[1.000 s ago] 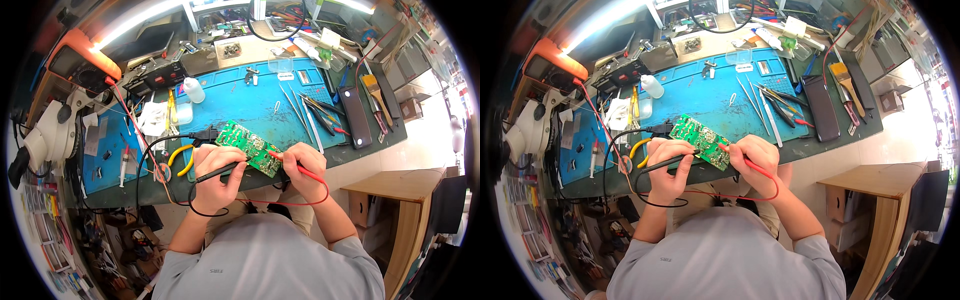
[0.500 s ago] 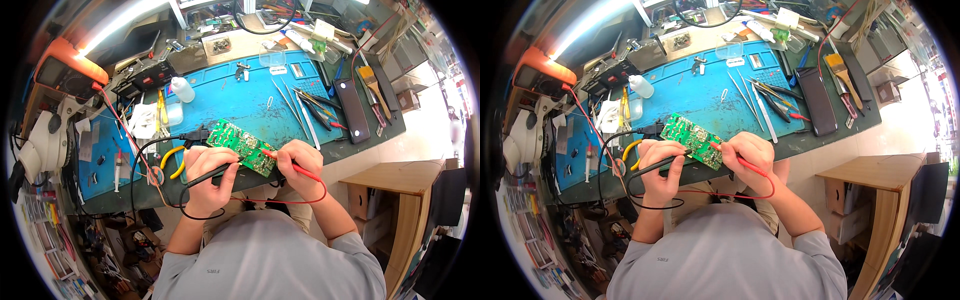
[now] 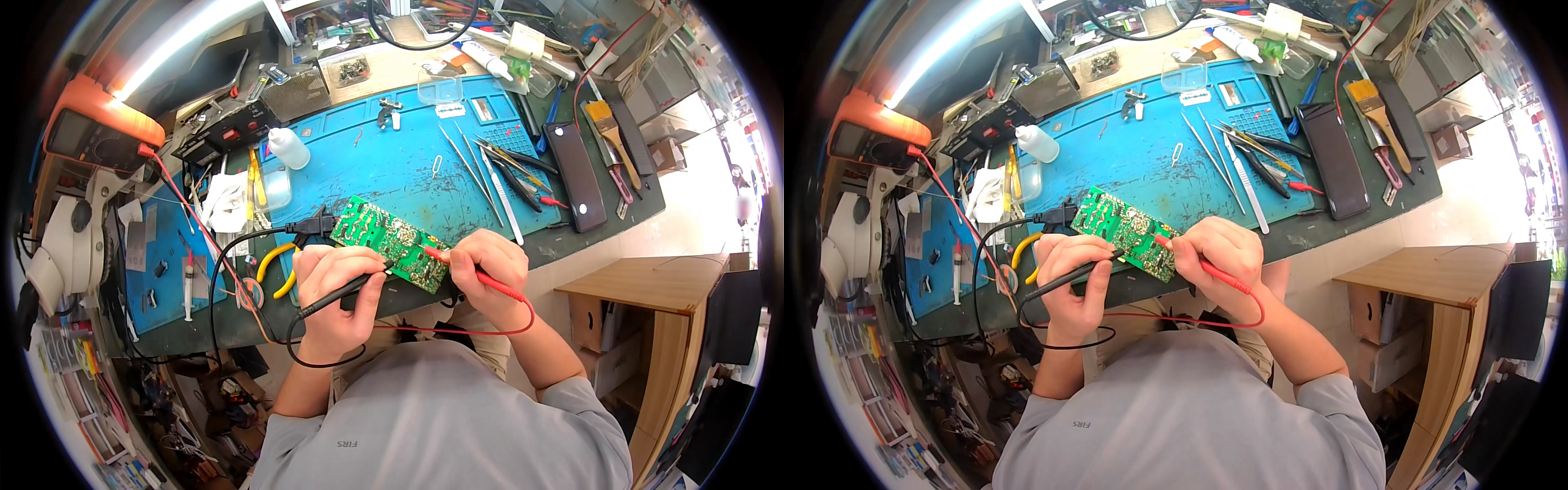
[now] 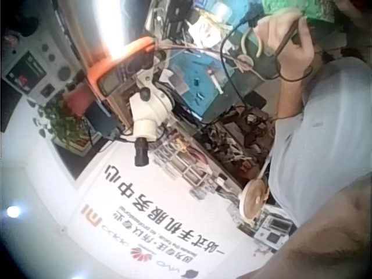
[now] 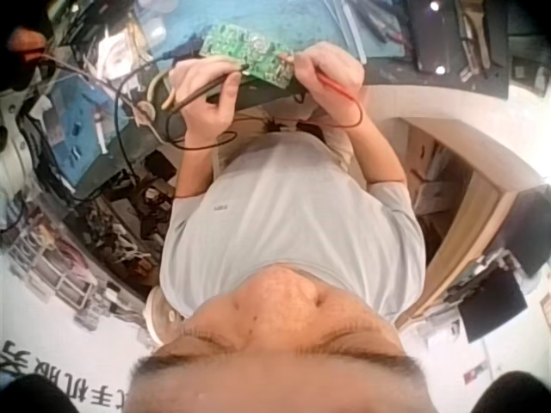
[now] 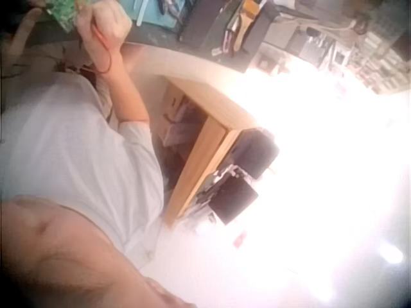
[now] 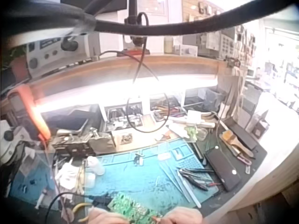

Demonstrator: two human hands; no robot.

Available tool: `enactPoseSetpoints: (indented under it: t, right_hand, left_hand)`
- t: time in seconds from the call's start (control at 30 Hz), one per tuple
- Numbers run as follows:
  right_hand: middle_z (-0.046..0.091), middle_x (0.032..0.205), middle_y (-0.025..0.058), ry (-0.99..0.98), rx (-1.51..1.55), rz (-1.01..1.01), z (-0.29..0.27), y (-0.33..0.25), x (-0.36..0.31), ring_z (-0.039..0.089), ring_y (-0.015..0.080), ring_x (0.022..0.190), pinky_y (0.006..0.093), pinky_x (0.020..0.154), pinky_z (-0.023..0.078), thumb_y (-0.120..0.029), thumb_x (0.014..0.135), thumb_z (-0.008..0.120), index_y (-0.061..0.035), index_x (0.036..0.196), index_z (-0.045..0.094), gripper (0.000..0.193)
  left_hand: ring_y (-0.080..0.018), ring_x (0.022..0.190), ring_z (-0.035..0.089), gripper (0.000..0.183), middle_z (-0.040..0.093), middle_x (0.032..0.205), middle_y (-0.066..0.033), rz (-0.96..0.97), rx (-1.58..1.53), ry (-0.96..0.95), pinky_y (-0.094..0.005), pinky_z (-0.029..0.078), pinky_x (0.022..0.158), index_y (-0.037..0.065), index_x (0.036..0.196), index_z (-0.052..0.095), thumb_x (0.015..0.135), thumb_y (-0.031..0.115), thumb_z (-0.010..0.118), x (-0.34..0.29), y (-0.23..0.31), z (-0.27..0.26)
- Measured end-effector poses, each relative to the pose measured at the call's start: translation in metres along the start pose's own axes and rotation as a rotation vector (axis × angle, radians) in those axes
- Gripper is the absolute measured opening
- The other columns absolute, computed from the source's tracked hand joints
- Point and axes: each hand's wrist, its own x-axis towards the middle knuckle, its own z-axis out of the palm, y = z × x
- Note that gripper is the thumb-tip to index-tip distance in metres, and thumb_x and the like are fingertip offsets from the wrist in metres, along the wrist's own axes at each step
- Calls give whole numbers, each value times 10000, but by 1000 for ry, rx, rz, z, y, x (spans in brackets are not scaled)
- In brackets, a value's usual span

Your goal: The person uses multimeter probes to test various points on a green circuit board. They then flip the board over and test the internal components of a small yellow device. The person works at a cluttered workbench with various tools and equipment visible.

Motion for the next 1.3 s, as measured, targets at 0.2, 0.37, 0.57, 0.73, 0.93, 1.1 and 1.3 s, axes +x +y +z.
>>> enactPoseSetpoints:
  t: [0.2,0.37,0.57,0.73,0.93,1.1,1.3]
  right_hand:
    - [613,633,69,-9,6,10,-1,-1,1,582,203,529,309,488,442,38,826,726,-23,729,652,137]
    - [641,660,77,-12,46,68,-2,1,-3,601,195,560,305,513,459,12,871,713,-13,760,673,120]
    - [666,714,77,84,242,213,-14,-1,-9,609,165,614,290,554,473,-35,939,691,-15,746,638,201]
    - [624,682,55,106,212,181,-20,3,-15,547,134,580,273,527,433,-45,962,676,-35,735,610,236]
    - [591,651,38,175,303,279,-12,6,-19,507,109,547,270,492,395,-74,968,678,-38,702,592,282]
    - [575,620,42,180,263,265,-10,5,-16,492,124,524,280,476,385,-79,963,681,-32,681,581,303]
    - [549,578,46,149,237,244,-11,6,-15,482,149,490,294,457,372,-62,943,686,-32,665,568,303]
  left_hand:
    - [-217,823,542,43,739,935,-55,0,6,-9,-343,392,802,75,891,685,872,88,722,2,3,-1]
    - [-219,823,541,49,740,936,-55,9,14,-5,-345,395,800,74,893,685,879,99,725,2,2,-1]
    - [-203,819,553,132,751,966,-7,70,-55,25,-334,391,798,115,912,703,809,87,782,-3,4,-4]
    - [-200,811,561,147,759,973,-2,79,-86,13,-327,398,799,116,925,710,805,92,791,-3,4,-4]
    - [-207,813,562,162,757,994,-5,61,-55,2,-329,401,795,120,946,707,811,85,789,-2,11,3]
    - [-226,853,561,134,742,1006,-44,3,-49,85,-333,426,800,82,966,691,859,93,771,-8,16,10]
    - [-221,854,569,121,745,997,-39,-26,-79,31,-330,417,817,87,960,690,869,107,767,-15,14,13]
